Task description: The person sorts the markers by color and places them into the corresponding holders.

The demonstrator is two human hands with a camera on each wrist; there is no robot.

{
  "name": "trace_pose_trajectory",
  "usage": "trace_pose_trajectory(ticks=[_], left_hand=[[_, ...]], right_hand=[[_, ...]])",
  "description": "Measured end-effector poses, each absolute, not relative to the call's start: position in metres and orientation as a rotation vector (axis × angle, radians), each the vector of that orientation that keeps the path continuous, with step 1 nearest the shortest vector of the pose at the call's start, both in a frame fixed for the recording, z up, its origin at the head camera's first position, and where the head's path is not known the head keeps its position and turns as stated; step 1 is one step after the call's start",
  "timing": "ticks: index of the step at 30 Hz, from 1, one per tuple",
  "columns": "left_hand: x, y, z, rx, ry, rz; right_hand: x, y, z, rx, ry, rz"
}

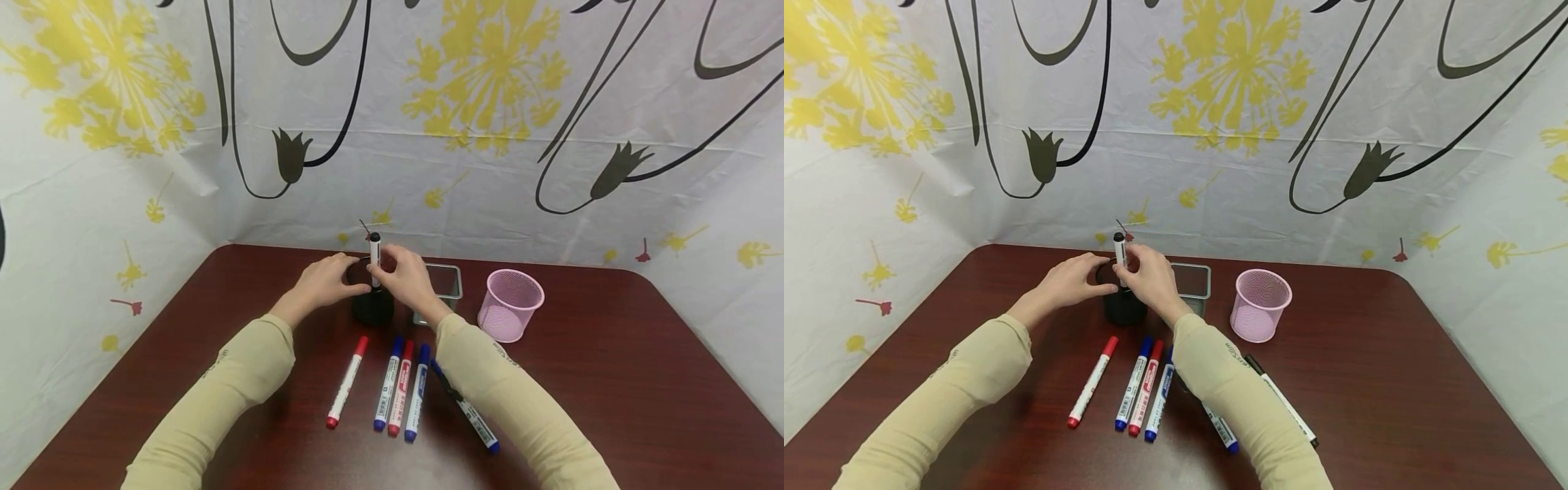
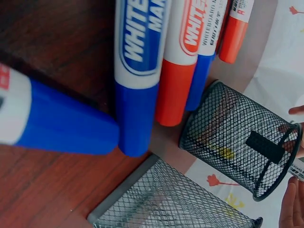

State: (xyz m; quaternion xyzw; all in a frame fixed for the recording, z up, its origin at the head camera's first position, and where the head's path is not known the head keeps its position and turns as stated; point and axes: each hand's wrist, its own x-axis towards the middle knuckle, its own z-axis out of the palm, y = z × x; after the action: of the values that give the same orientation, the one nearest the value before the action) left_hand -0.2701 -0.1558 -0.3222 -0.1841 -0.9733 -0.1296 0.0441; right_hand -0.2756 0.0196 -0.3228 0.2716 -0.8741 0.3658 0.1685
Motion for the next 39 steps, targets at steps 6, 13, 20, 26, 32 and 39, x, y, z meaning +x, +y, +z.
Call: trace_pose_trajectory(ticks=[6, 13, 20, 26, 32, 39], left_hand=[[-0.269, -0.155, -0.322, -0.562, -2.978, -0.405], [-0.267, -0.155, -0.32, -0.566, -2.982, -0.397], [-0.267, -0.155, -0.321, -0.566, -2.972, -0.386], [-0.267, -0.155, -0.322, -0.564, -2.973, -0.404], [-0.268, -0.155, -0.323, -0.553, -2.98, -0.405], [-0.269, -0.155, -0.323, -0.561, -2.969, -0.406]], right_hand=[[-0.274, 0.019, -0.329, 0.762, -2.52, 1.051], [-0.271, 0.019, -0.331, 0.73, -2.563, 1.036], [-0.269, 0.021, -0.335, 0.678, -2.624, 1.007], [-0.268, 0.023, -0.34, 0.703, -2.608, 1.036], [-0.269, 0.025, -0.343, 0.696, -2.619, 1.016], [-0.268, 0.025, -0.344, 0.694, -2.611, 0.995]])
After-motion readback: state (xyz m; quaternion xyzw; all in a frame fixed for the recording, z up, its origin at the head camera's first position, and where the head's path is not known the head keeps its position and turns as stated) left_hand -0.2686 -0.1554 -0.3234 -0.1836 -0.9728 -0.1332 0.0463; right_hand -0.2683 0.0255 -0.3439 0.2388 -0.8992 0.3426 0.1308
